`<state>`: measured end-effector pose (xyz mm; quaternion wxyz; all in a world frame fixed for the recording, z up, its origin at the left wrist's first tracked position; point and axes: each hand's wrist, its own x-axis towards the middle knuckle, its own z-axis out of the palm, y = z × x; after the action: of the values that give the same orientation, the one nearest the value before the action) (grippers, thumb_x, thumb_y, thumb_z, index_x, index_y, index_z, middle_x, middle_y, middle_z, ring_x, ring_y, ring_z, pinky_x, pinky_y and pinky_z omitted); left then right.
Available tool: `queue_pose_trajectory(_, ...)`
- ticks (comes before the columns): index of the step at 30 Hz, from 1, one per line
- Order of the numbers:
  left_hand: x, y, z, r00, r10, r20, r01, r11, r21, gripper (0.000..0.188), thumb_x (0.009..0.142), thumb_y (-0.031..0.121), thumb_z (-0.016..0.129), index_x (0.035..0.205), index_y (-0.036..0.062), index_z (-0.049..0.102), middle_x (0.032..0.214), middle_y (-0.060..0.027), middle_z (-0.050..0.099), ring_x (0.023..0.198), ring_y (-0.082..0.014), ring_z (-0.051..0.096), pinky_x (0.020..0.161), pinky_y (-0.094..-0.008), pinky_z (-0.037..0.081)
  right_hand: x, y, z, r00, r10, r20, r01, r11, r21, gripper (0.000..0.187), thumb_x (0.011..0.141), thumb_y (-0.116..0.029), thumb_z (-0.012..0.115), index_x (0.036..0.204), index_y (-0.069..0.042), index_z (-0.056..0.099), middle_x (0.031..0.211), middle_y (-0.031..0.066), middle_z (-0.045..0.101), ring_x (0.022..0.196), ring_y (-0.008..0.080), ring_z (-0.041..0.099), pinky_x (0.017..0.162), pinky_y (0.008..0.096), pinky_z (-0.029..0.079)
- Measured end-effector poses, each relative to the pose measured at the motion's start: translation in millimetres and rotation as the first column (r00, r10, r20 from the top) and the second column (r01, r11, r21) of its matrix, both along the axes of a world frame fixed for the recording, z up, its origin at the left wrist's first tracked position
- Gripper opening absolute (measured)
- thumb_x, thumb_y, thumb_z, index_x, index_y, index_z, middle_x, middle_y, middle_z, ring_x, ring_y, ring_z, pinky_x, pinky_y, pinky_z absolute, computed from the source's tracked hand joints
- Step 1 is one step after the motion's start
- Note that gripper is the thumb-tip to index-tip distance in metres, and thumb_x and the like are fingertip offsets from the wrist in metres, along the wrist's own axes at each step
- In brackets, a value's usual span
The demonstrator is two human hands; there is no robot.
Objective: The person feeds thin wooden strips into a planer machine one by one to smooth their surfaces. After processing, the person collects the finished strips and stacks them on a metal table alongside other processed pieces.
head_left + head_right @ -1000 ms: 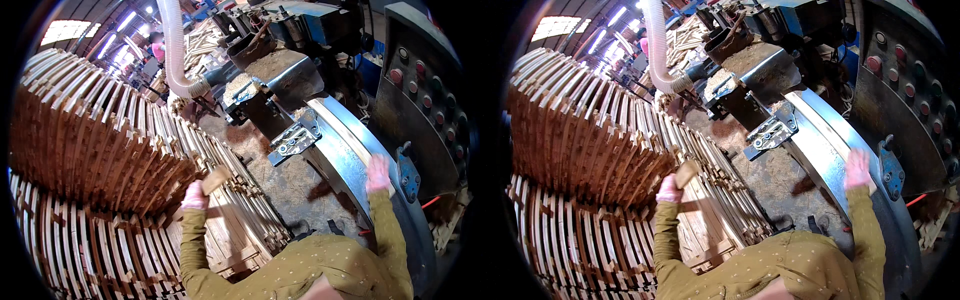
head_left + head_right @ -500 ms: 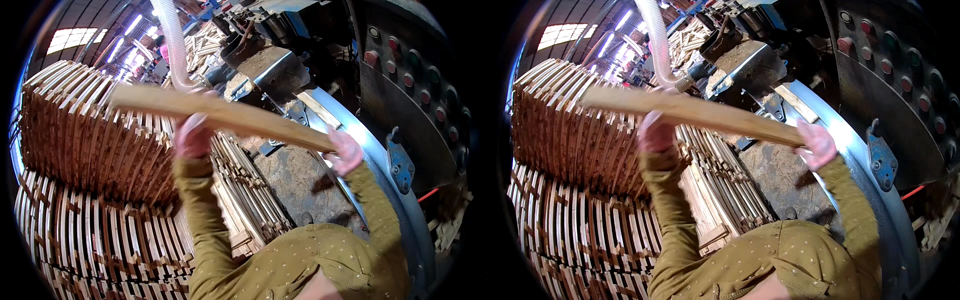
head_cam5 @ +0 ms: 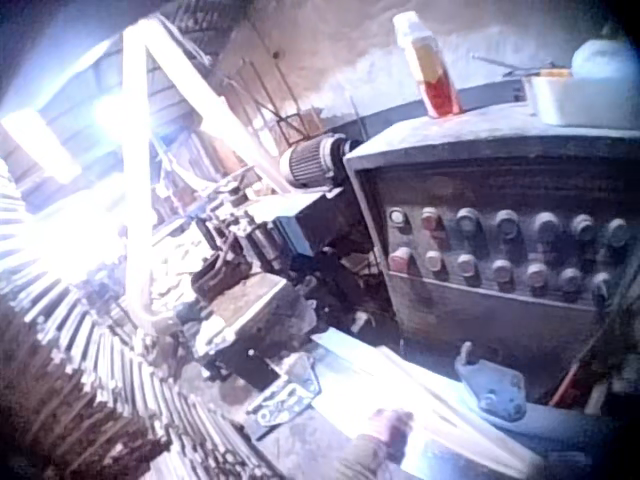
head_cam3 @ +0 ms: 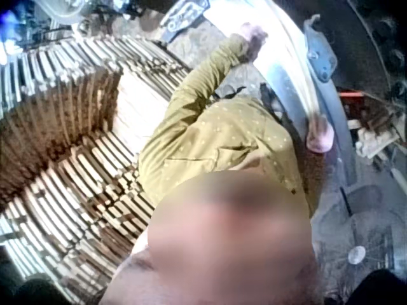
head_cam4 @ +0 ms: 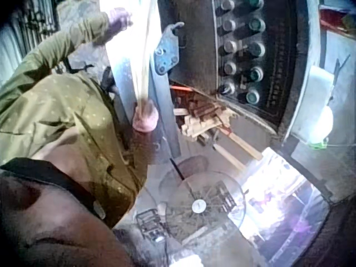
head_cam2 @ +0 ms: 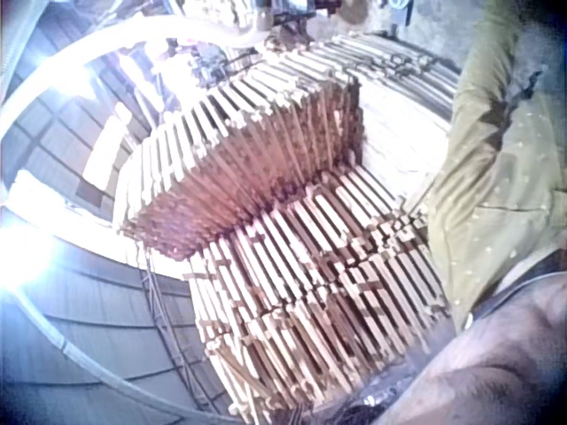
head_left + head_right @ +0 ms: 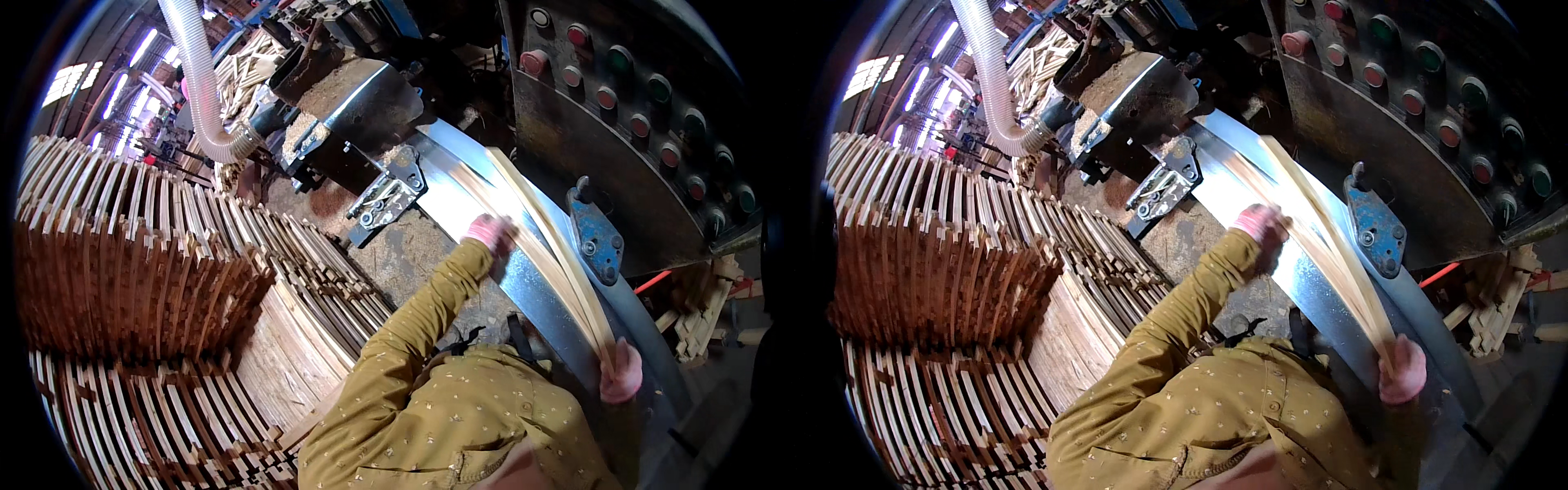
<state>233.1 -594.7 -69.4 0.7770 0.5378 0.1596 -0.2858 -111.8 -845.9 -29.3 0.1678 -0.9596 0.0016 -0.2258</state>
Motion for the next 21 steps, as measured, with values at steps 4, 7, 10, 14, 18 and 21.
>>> queue_pose_trajectory(4, 19.4, 38.9, 35.4, 0.932, 0.356, 0.074, -0.301, 0.869, -0.393, 0.037, 0.089, 0.026, 0.065, 0.115, 0.0040, 0.049, 0.092, -0.0084, 0.058, 0.078, -0.0219, 0.060, 0.081, -0.0392, 0.053, 104.1, 25.0, 4.0, 0.990, 0.110, 0.086, -0.120, 0.985, 0.120, 0.047, 0.091, -0.028, 0.059, 0.129, -0.002, 0.053, 0.109, 0.0172, 0.060, 0.087, 0.0322, 0.059, 0.075, 0.0393, 0.052)
queue_pose_trajectory(7, 11.6, 79.1, 63.7, 0.879, 0.351, 0.322, -0.235, 0.908, -0.347, 0.041, 0.093, 0.025, 0.060, 0.123, 0.0002, 0.047, 0.110, -0.0139, 0.058, 0.090, -0.0260, 0.062, 0.087, -0.0404, 0.053, 202.2, 50.6, -30.9, 0.809, 0.279, 0.516, -0.319, 0.948, -0.013, 0.050, 0.090, -0.031, 0.063, 0.132, -0.005, 0.052, 0.102, 0.0146, 0.061, 0.079, 0.0281, 0.057, 0.070, 0.0374, 0.050)
queue_pose_trajectory(10, -28.2, 144.0, 65.0, 0.780, 0.127, 0.613, -0.223, 0.971, 0.083, 0.051, 0.094, 0.020, 0.059, 0.135, -0.0030, 0.040, 0.123, -0.0121, 0.052, 0.101, -0.0190, 0.056, 0.089, -0.0326, 0.047, 260.2, 85.0, -29.5, 0.876, 0.198, 0.441, -0.300, 0.937, 0.176, 0.053, 0.089, -0.031, 0.065, 0.134, -0.007, 0.052, 0.092, 0.0121, 0.061, 0.076, 0.0268, 0.056, 0.070, 0.0376, 0.050)
queue_pose_trajectory(14, -98.3, 230.0, 110.4, 0.874, 0.325, 0.361, -0.455, 0.286, 0.844, 0.059, 0.086, 0.016, 0.064, 0.136, -0.0058, 0.040, 0.133, -0.0260, 0.049, 0.122, -0.0343, 0.051, 0.102, -0.0400, 0.044, 324.5, 106.2, -49.9, 0.870, 0.222, 0.440, -0.300, 0.947, 0.115, 0.054, 0.089, -0.032, 0.063, 0.135, -0.007, 0.051, 0.090, 0.0116, 0.059, 0.079, 0.0278, 0.056, 0.071, 0.0389, 0.049)
queue_pose_trajectory(18, -223.4, 409.3, 44.4, 0.772, 0.635, -0.010, 0.185, -0.211, 0.960, 0.064, 0.086, 0.023, 0.064, 0.137, -0.0066, 0.038, 0.138, -0.0273, 0.044, 0.127, -0.0349, 0.047, 0.104, -0.0396, 0.043, 331.3, 142.5, -26.4, 0.873, 0.227, 0.431, -0.305, 0.945, 0.121, 0.052, 0.090, -0.030, 0.061, 0.134, -0.006, 0.051, 0.088, 0.0147, 0.058, 0.075, 0.0302, 0.055, 0.067, 0.0418, 0.047)
queue_pose_trajectory(21, -315.8, 449.9, 23.6, 0.631, 0.762, -0.143, 0.472, -0.231, 0.851, 0.062, 0.086, 0.025, 0.064, 0.134, -0.0052, 0.041, 0.136, -0.0262, 0.046, 0.125, -0.0346, 0.048, 0.103, -0.0399, 0.043, 264.3, 118.3, -16.9, 0.916, 0.300, 0.268, -0.342, 0.932, 0.124, 0.052, 0.091, -0.035, 0.056, 0.134, -0.004, 0.052, 0.088, 0.0134, 0.059, 0.075, 0.0314, 0.055, 0.066, 0.0426, 0.046)
